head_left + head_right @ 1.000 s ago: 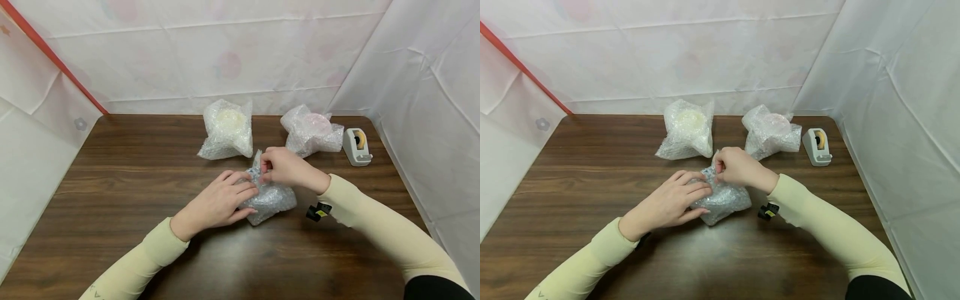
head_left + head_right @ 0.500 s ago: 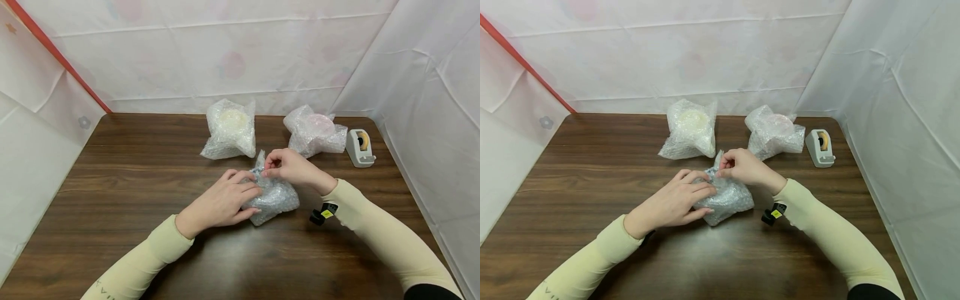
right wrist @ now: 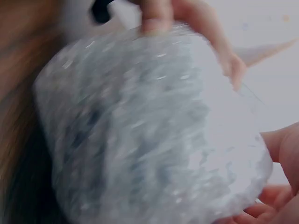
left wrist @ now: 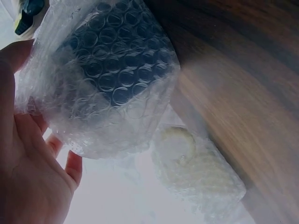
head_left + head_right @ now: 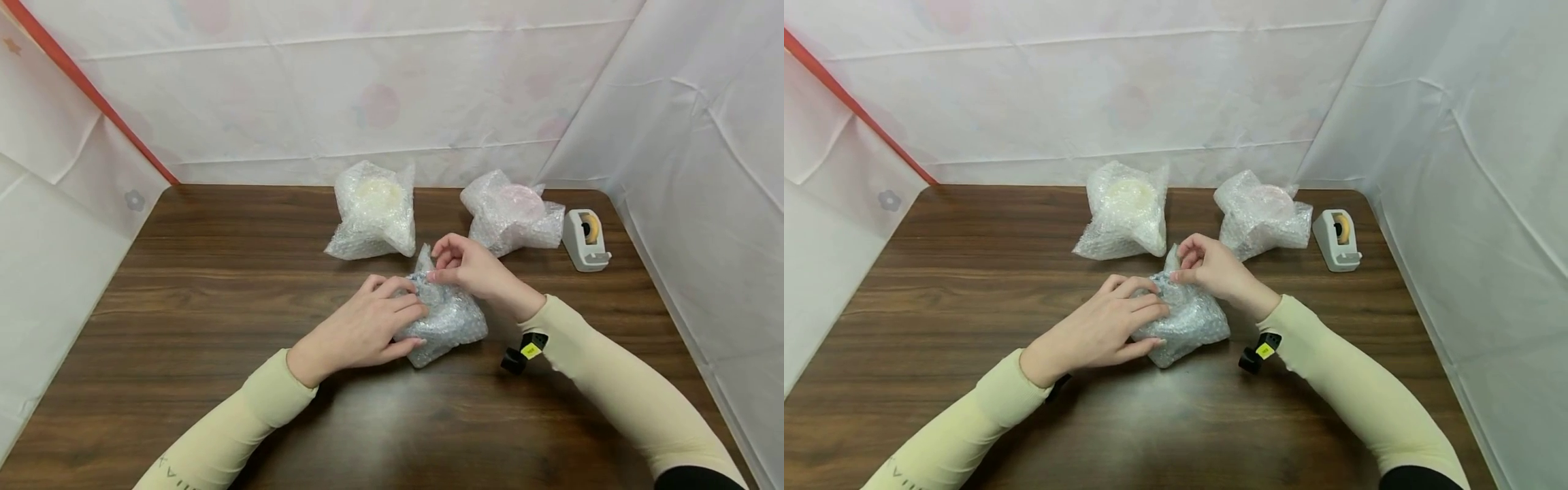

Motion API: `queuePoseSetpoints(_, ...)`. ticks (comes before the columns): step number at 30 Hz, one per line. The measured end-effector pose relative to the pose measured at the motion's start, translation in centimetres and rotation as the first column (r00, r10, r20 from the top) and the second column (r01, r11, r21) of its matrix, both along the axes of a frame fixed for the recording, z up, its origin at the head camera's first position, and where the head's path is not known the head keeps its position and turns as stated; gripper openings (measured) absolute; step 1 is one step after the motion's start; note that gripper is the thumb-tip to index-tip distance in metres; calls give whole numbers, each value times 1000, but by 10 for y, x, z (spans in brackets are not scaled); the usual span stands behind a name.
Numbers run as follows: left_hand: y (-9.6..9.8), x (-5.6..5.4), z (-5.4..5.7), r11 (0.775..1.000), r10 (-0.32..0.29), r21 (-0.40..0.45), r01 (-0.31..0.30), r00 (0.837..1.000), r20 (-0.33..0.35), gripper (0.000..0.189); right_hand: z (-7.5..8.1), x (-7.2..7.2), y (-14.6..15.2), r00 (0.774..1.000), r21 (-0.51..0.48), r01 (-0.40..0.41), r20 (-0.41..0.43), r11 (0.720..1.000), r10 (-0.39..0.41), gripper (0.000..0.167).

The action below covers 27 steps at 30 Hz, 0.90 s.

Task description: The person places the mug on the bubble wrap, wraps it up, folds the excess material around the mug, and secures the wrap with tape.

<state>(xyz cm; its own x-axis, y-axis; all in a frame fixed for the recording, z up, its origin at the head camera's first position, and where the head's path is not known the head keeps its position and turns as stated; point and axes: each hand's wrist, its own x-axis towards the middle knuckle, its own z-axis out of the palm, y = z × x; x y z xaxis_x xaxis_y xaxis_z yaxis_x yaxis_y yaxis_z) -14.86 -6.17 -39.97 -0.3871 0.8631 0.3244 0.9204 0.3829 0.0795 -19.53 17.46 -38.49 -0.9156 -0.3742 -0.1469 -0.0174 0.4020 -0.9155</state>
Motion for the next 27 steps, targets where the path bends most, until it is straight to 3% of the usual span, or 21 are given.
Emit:
queuePoseSetpoints(2, 0, 0, -1, 1000, 0, 3, 0, 1000, 4, 35, -4, -4, 0, 990, -105, 22, 143, 994, -6, 24)
queuePoseSetpoints(6, -1, -1, -2, 1000, 5, 9, -5, 1000, 15, 35, -11, -13, 2, 936, -241, 62, 351, 968, 28, 17)
queuePoseSetpoints(9, -1, -2, -3, 1000, 6, 10, -7, 1000, 13, 35, -15, -18, 3, 911, -293, 76, 409, 953, 53, 15)
queuePoseSetpoints(13, 0, -5, -5, 1000, -4, 16, 3, 1000, 4, 35, -21, -20, 7, 906, -312, 68, 417, 948, 72, 13)
queuePoseSetpoints(17, 1, -6, -6, 1000, -18, 25, 18, 1000, -10, 37, -24, -12, 15, 946, -264, 46, 321, 964, 43, 19)
queuePoseSetpoints(19, 1, -5, -6, 999, -26, 26, 27, 999, -20, 39, -21, -4, 19, 980, -191, -4, 194, 982, 41, 25)
queuePoseSetpoints(21, 0, -3, -4, 999, -36, 29, 37, 999, -28, 40, -13, 3, 20, 997, -81, -63, 29, 995, 66, 29)
queuePoseSetpoints(24, -1, -3, -1, 998, -45, 39, 46, 998, -37, 46, 0, 12, 15, 970, 126, -107, -203, 986, 131, 35)
queuePoseSetpoints(27, -4, -2, 2, 997, -50, 50, 52, 997, -53, 51, 9, 15, 5, 934, 280, -91, -310, 956, 180, 45)
